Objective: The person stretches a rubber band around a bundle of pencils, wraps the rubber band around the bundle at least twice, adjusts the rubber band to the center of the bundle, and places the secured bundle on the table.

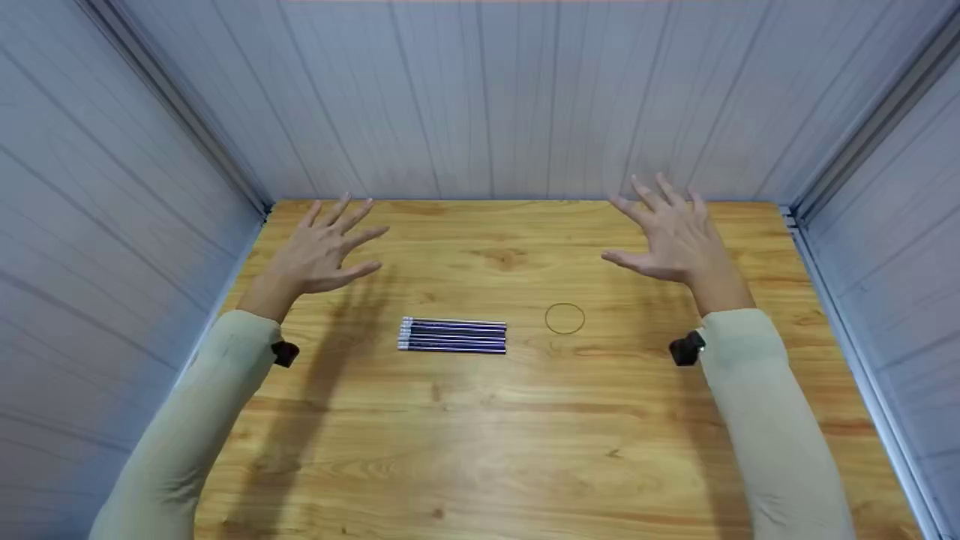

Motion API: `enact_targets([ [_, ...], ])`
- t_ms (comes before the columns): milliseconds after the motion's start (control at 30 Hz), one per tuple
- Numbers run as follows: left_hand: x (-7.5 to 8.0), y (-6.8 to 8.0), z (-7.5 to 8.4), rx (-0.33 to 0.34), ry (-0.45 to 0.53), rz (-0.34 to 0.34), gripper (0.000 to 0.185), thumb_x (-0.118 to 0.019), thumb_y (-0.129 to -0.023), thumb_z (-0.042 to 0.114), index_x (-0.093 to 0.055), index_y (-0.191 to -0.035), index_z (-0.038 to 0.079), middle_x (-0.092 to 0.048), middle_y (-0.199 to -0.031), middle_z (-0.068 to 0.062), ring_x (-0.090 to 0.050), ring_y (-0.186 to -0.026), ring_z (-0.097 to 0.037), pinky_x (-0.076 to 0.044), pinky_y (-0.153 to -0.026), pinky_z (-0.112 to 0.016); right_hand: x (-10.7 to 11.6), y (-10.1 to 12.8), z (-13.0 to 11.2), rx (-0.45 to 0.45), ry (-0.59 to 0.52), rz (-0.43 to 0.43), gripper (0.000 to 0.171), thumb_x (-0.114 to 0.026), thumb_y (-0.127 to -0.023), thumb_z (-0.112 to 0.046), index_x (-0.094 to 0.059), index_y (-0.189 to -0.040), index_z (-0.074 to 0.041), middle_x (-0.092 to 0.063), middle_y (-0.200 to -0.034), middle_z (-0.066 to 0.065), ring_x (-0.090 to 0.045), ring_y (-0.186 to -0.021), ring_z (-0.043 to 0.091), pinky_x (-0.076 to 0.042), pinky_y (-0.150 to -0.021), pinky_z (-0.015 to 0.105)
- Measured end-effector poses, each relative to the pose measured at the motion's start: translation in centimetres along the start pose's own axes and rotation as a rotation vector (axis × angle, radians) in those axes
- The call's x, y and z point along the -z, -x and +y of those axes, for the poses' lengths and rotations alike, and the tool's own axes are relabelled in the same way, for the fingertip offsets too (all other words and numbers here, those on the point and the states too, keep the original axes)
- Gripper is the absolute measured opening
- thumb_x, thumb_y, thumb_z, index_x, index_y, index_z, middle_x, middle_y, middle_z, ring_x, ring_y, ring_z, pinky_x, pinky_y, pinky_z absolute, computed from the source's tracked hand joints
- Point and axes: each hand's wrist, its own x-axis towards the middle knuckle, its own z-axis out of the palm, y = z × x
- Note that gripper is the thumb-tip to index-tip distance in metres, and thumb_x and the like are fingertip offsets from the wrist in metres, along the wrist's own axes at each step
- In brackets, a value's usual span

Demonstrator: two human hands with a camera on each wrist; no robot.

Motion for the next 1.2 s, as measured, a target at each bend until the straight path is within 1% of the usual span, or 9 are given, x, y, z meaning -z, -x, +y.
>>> enact_targets([
  [233,0.0,0.1,0.3,0.028,0.014,-0.028,0.075,-0.039,-0.112,0.076,-0.041,-0.175,0.035,-0.021,-0.191,-0.007,-0.015,-0.179,-0.040,-0.016,-0.140,-0.073,0.0,-0.2,-0.4,0.010,-0.002,-0.006,0.092,-0.081,-0.093,-0.060,-0.050,-0.171,-0.023,-0.039,-0.181,0.023,-0.031,-0.169,0.055,-0.025,-0.126,0.088],
  [367,0.0,0.0,0.6,0.046,0.018,-0.044,0.076,-0.038,-0.112,0.077,-0.039,-0.176,0.036,-0.020,-0.191,-0.006,-0.014,-0.179,-0.041,-0.016,-0.140,-0.074,-0.2,-0.5,-1.0,0.016,-0.006,-0.008,0.093,-0.081,-0.093,-0.060,-0.047,-0.172,-0.025,-0.039,-0.181,0.023,-0.032,-0.168,0.055,-0.025,-0.125,0.088],
  [533,-0.1,-0.1,1.3,0.060,0.038,-0.065,0.079,-0.038,-0.111,0.078,-0.038,-0.176,0.035,-0.019,-0.191,-0.007,-0.012,-0.179,-0.042,-0.014,-0.140,-0.075,-0.8,-1.0,-2.0,0.018,-0.012,-0.026,0.094,-0.081,-0.094,-0.059,-0.044,-0.174,-0.027,-0.038,-0.182,0.023,-0.033,-0.168,0.055,-0.027,-0.125,0.087],
  [700,-0.1,-0.3,2.2,0.073,0.043,-0.094,0.081,-0.038,-0.110,0.080,-0.035,-0.178,0.035,-0.021,-0.191,-0.008,-0.013,-0.179,-0.042,-0.015,-0.140,-0.074,-1.5,-1.5,-3.3,0.054,-0.045,-0.032,0.094,-0.081,-0.094,-0.059,-0.044,-0.174,-0.026,-0.039,-0.181,0.024,-0.035,-0.166,0.058,-0.030,-0.125,0.085],
  [833,-0.2,-0.5,2.9,0.068,0.060,-0.110,0.082,-0.037,-0.109,0.081,-0.034,-0.178,0.036,-0.024,-0.190,-0.009,-0.014,-0.178,-0.043,-0.016,-0.140,-0.074,-2.0,-1.7,-4.5,0.079,-0.063,-0.048,0.094,-0.081,-0.095,-0.058,-0.043,-0.174,-0.024,-0.037,-0.182,0.025,-0.035,-0.165,0.059,-0.031,-0.125,0.085],
  [1000,-0.4,-0.6,3.8,0.059,0.121,-0.121,0.081,-0.041,-0.110,0.079,-0.036,-0.177,0.034,-0.026,-0.189,-0.010,-0.014,-0.178,-0.043,-0.016,-0.140,-0.075,-2.7,-2.0,-5.9,0.085,-0.076,-0.066,0.095,-0.081,-0.095,-0.059,-0.043,-0.174,-0.022,-0.035,-0.183,0.024,-0.034,-0.166,0.058,-0.030,-0.126,0.085],
  [1200,-0.6,-0.6,4.5,0.047,0.171,-0.136,0.082,-0.044,-0.110,0.077,-0.035,-0.178,0.033,-0.028,-0.188,-0.011,-0.012,-0.178,-0.044,-0.013,-0.140,-0.076,-3.7,-2.2,-7.1,0.104,-0.088,-0.062,0.098,-0.082,-0.095,-0.060,-0.041,-0.175,-0.021,-0.036,-0.183,0.022,-0.035,-0.166,0.057,-0.031,-0.126,0.085],
])
